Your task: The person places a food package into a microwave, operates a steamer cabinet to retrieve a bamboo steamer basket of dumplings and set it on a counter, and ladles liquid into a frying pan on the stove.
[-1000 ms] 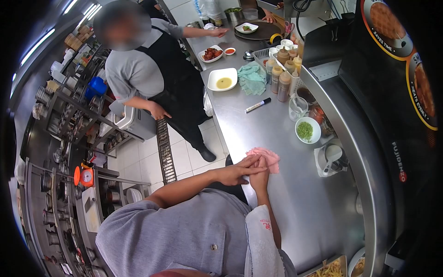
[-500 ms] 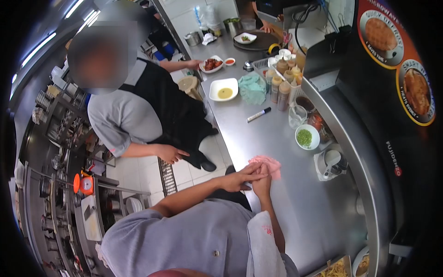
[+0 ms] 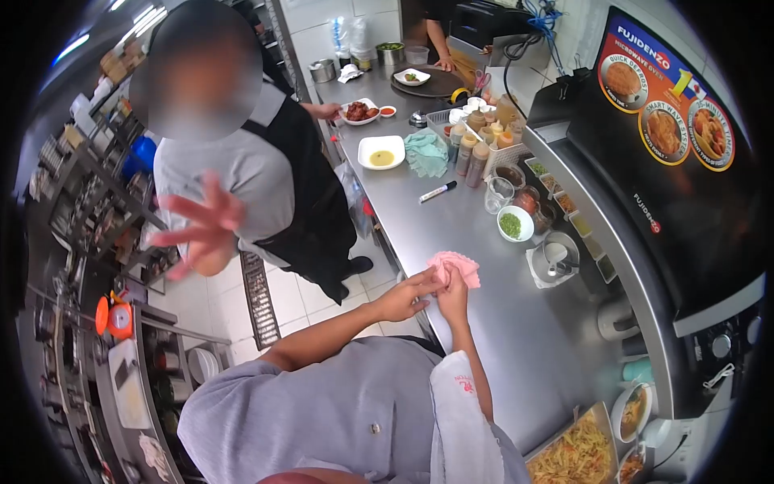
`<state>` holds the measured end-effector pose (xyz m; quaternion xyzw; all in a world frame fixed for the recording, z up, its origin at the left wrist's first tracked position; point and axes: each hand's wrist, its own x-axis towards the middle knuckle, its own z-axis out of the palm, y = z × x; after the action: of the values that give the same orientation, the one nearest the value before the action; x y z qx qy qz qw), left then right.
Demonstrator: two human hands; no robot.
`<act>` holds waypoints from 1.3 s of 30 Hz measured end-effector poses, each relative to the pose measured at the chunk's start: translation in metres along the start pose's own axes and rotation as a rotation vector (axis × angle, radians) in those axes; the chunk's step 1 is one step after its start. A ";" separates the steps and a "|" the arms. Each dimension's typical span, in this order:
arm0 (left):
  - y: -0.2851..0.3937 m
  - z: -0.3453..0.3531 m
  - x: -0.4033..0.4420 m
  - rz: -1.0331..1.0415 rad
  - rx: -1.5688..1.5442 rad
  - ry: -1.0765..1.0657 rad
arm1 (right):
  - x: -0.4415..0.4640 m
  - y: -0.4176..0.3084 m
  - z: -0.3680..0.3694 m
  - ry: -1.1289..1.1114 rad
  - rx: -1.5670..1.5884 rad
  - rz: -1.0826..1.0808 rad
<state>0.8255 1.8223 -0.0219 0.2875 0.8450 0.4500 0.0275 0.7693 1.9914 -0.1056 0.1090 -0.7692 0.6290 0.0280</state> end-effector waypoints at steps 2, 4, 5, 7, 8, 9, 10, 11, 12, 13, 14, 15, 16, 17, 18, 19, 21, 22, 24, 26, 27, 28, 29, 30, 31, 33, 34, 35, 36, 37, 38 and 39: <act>0.007 0.002 -0.021 -0.051 0.057 0.066 | -0.003 -0.022 0.002 0.127 -0.158 -0.154; 0.009 0.003 -0.054 -0.049 0.059 0.064 | -0.009 -0.035 0.005 0.146 -0.250 -0.175; 0.008 0.007 -0.074 -0.129 0.063 0.047 | -0.014 -0.044 0.008 0.256 -0.363 -0.181; 0.003 0.014 -0.121 -0.267 0.064 0.026 | -0.016 -0.047 0.014 0.370 -0.477 -0.175; -0.001 0.020 -0.149 -0.328 0.057 0.028 | -0.013 -0.041 0.013 0.330 -0.498 -0.217; -0.004 0.028 -0.180 -0.420 0.045 0.045 | -0.011 -0.033 0.011 0.285 -0.520 -0.259; -0.010 0.039 -0.213 -0.513 0.033 0.063 | -0.009 -0.029 0.009 0.280 -0.525 -0.250; -0.021 0.053 -0.249 -0.613 0.006 0.080 | -0.006 -0.026 0.007 0.244 -0.546 -0.228; -0.031 0.070 -0.285 -0.711 -0.020 0.101 | -0.006 -0.024 0.005 0.207 -0.565 -0.210; -0.035 0.085 -0.319 -0.800 0.006 0.110 | -0.010 -0.023 0.004 0.204 -0.567 -0.209; -0.035 0.100 -0.351 -0.888 0.034 0.120 | -0.013 -0.024 0.004 0.237 -0.543 -0.192; -0.035 0.113 -0.381 -0.996 0.007 0.092 | -0.018 -0.025 0.008 0.270 -0.518 -0.177; -0.031 0.126 -0.409 -1.103 -0.019 0.062 | -0.028 -0.026 0.013 0.270 -0.514 -0.181; -0.024 0.136 -0.435 -1.152 -0.069 0.080 | -0.040 -0.026 0.017 0.304 -0.386 -0.142; -0.015 0.147 -0.457 -1.201 -0.120 0.097 | -0.054 -0.027 0.019 0.336 -0.258 -0.102; -0.004 0.157 -0.477 -1.243 -0.150 0.141 | -0.072 -0.033 0.022 0.338 -0.335 -0.142; 0.018 0.176 -0.511 -1.311 -0.225 0.250 | -0.099 -0.031 0.026 0.349 -0.354 -0.132; 0.027 0.187 -0.525 -1.335 -0.271 0.316 | -0.110 -0.030 0.025 0.359 -0.377 -0.118; 0.037 0.209 -0.548 -1.382 -0.321 0.353 | -0.130 -0.026 0.022 0.355 -0.440 -0.148; 0.035 0.231 -0.567 -1.437 -0.445 0.460 | -0.147 -0.028 0.017 0.346 -0.496 -0.187; 0.036 0.240 -0.573 -1.445 -0.470 0.477 | -0.156 -0.031 0.012 0.348 -0.541 -0.209; 0.041 0.244 -0.576 -1.451 -0.474 0.494 | -0.163 -0.032 0.008 0.347 -0.582 -0.235; 0.045 0.247 -0.577 -1.460 -0.513 0.527 | -0.169 -0.035 0.002 0.332 -0.573 -0.246; 0.047 0.249 -0.575 -1.466 -0.551 0.561 | -0.174 -0.037 -0.007 0.355 -0.667 -0.235; 0.053 0.247 -0.573 -1.466 -0.552 0.583 | -0.178 -0.037 -0.015 0.381 -0.760 -0.224; 0.062 0.247 -0.573 -1.502 -0.656 0.605 | -0.188 -0.032 -0.034 0.403 -0.942 -0.172; 0.063 0.248 -0.574 -1.502 -0.657 0.622 | -0.195 -0.036 -0.040 0.396 -0.934 -0.183; 0.065 0.249 -0.576 -1.520 -0.630 0.579 | -0.202 -0.039 -0.047 0.402 -0.967 -0.159; 0.066 0.250 -0.577 -1.536 -0.605 0.538 | -0.207 -0.044 -0.051 0.409 -1.001 -0.137; 0.062 0.253 -0.581 -1.532 -0.607 0.555 | -0.209 -0.045 -0.052 0.404 -0.994 -0.151; 0.060 0.257 -0.586 -1.509 -0.560 0.541 | -0.213 -0.046 -0.055 0.361 -1.032 -0.163; 0.055 0.262 -0.591 -1.486 -0.513 0.522 | -0.215 -0.047 -0.057 0.318 -1.073 -0.173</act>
<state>1.4231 1.7388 -0.2600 -0.4751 0.6651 0.5455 0.1853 0.9833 2.0670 -0.0872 0.0458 -0.9558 0.1537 0.2464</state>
